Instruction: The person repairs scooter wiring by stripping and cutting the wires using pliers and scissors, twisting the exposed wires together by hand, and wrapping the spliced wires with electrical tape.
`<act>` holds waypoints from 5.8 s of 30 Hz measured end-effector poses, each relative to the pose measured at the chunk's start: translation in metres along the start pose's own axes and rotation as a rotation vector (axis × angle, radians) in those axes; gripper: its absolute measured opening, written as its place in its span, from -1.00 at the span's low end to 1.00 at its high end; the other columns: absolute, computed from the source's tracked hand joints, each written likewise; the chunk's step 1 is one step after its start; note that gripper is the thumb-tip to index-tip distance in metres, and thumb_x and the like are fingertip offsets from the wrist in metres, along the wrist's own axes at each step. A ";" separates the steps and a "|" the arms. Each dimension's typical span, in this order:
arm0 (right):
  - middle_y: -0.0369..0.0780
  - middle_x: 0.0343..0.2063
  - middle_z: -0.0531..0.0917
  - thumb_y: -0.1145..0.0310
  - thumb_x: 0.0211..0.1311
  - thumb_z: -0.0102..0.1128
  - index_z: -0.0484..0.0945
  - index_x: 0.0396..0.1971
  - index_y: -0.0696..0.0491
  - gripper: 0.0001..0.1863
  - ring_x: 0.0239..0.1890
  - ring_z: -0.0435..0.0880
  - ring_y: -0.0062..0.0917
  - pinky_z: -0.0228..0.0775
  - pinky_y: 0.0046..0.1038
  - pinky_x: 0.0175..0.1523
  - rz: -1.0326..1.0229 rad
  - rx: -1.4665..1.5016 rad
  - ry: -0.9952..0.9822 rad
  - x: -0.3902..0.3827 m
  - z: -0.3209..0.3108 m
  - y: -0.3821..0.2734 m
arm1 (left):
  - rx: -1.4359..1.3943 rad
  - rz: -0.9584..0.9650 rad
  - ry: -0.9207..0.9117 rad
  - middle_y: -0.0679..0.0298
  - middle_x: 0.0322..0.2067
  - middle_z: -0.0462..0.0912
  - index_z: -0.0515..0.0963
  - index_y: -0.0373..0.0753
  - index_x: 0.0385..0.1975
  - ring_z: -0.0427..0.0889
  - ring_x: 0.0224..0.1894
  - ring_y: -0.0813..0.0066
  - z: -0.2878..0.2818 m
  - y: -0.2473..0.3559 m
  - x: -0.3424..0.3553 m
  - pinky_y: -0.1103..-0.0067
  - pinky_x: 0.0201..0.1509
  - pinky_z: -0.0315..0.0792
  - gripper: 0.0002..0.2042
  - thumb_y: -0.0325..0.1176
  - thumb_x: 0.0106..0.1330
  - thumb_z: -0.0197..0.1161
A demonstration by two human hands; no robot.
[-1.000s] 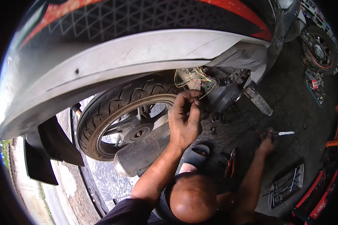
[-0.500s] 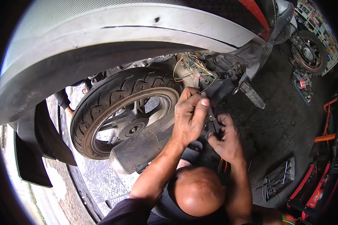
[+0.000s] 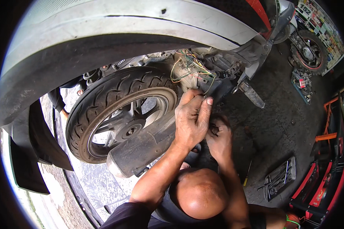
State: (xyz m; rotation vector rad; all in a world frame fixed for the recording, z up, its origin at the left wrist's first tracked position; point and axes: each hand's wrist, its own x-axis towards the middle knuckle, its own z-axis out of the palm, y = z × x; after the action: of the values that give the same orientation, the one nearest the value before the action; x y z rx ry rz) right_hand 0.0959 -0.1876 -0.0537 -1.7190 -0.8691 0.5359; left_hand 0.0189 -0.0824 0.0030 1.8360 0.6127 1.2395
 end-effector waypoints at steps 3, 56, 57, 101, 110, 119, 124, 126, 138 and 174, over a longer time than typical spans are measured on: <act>-0.25 -0.22 0.68 0.51 0.23 0.39 0.62 -0.17 0.18 -0.80 -0.15 0.68 -0.57 0.53 -0.52 -0.06 0.162 0.292 -0.217 0.006 -0.016 0.004 | -0.162 -0.097 0.015 0.12 -0.34 0.56 0.54 -0.40 -0.25 0.52 -0.33 0.30 -0.005 -0.003 0.000 0.39 -0.19 0.43 -0.83 -0.39 0.48 0.24; -0.16 -0.45 0.68 0.12 0.20 0.52 0.62 -0.23 0.26 -0.53 -0.37 0.59 -0.54 0.49 -0.34 -0.21 -0.046 -0.186 -0.766 0.097 -0.092 -0.036 | -0.586 -0.371 -0.279 0.60 -0.51 0.25 0.21 -0.07 -0.52 0.13 -0.43 0.80 0.006 -0.024 0.015 0.70 -0.41 0.08 -0.61 -0.46 0.47 0.32; -0.17 -0.46 0.69 0.12 0.22 0.52 0.63 -0.22 0.26 -0.54 -0.36 0.59 -0.57 0.49 -0.34 -0.21 -0.027 -0.175 -0.777 0.097 -0.092 -0.035 | -0.585 -0.370 -0.275 0.60 -0.51 0.25 0.21 -0.07 -0.52 0.13 -0.43 0.80 0.007 -0.025 0.015 0.70 -0.41 0.08 -0.61 -0.46 0.47 0.32; -0.23 -0.36 0.50 0.33 -0.01 0.63 0.51 -0.40 0.19 -0.60 -0.36 0.52 -0.44 0.44 -0.38 -0.21 -0.337 -0.374 -0.563 0.074 -0.102 -0.039 | -0.461 -0.289 -0.255 0.28 -0.36 0.56 0.60 -0.41 -0.28 0.40 -0.30 0.51 -0.017 -0.018 0.010 0.56 -0.15 0.29 -0.74 -0.36 0.39 0.01; -0.08 -0.35 0.57 0.35 0.01 0.56 0.53 -0.40 0.25 -0.64 -0.27 0.60 -0.17 0.42 -0.19 -0.16 -0.240 -0.438 -0.462 0.064 -0.106 -0.049 | 0.018 -0.219 -0.275 0.29 -0.40 0.58 0.57 -0.37 -0.32 0.51 -0.35 0.53 -0.025 -0.002 0.013 0.52 -0.22 0.43 -0.91 -0.50 0.42 0.18; -0.03 -0.24 0.61 0.34 0.07 0.53 0.55 -0.26 0.25 -0.62 -0.18 0.66 -0.05 0.49 -0.13 -0.05 -0.234 -0.498 -0.425 0.055 -0.093 -0.046 | -0.025 -0.229 -0.245 0.38 -0.44 0.60 0.61 -0.32 -0.26 0.47 -0.37 0.64 -0.027 -0.009 0.012 0.60 -0.24 0.42 -0.91 -0.44 0.47 0.30; -0.05 -0.32 0.54 0.34 0.05 0.56 0.47 -0.36 0.26 -0.59 -0.29 0.60 -0.10 0.45 -0.15 -0.17 -0.371 -0.497 -0.343 0.057 -0.088 -0.042 | -0.001 -0.197 -0.225 0.19 -0.52 0.54 0.56 -0.37 -0.36 0.47 -0.45 0.46 -0.028 -0.009 0.012 0.45 -0.33 0.39 -0.88 -0.46 0.38 0.30; -0.03 -0.31 0.55 0.37 0.07 0.53 0.47 -0.35 0.27 -0.61 -0.26 0.61 -0.06 0.46 -0.13 -0.14 -0.344 -0.525 -0.330 0.056 -0.085 -0.040 | 0.012 -0.194 -0.234 0.17 -0.53 0.54 0.55 -0.37 -0.37 0.47 -0.45 0.43 -0.028 -0.008 0.012 0.44 -0.33 0.39 -0.87 -0.45 0.37 0.31; 0.15 -0.16 0.58 0.44 0.14 0.44 0.46 -0.23 0.27 -0.66 -0.15 0.65 0.14 0.53 0.02 -0.08 -0.246 -0.571 -0.298 0.042 -0.067 -0.032 | -0.106 -0.237 -0.184 0.13 -0.48 0.63 0.56 -0.38 -0.36 0.56 -0.45 0.43 -0.021 -0.017 0.006 0.46 -0.35 0.44 -0.94 -0.52 0.26 0.25; -0.14 0.06 0.64 0.30 0.53 0.21 0.34 0.12 0.08 -0.66 -0.32 0.59 -0.67 0.49 -0.56 -0.20 -0.195 0.448 -0.080 0.013 -0.027 0.063 | 0.076 -0.003 0.402 0.21 -0.11 0.68 0.68 -0.38 -0.07 0.62 -0.08 0.46 -0.034 -0.022 -0.006 0.55 0.06 0.48 -0.85 -0.52 0.51 0.21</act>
State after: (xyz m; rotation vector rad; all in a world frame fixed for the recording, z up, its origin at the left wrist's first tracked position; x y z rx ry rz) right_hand 0.1420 -0.2035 -0.1042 -1.2005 -0.8846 0.6171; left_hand -0.0137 -0.0625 -0.0126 1.6532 0.8896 1.6191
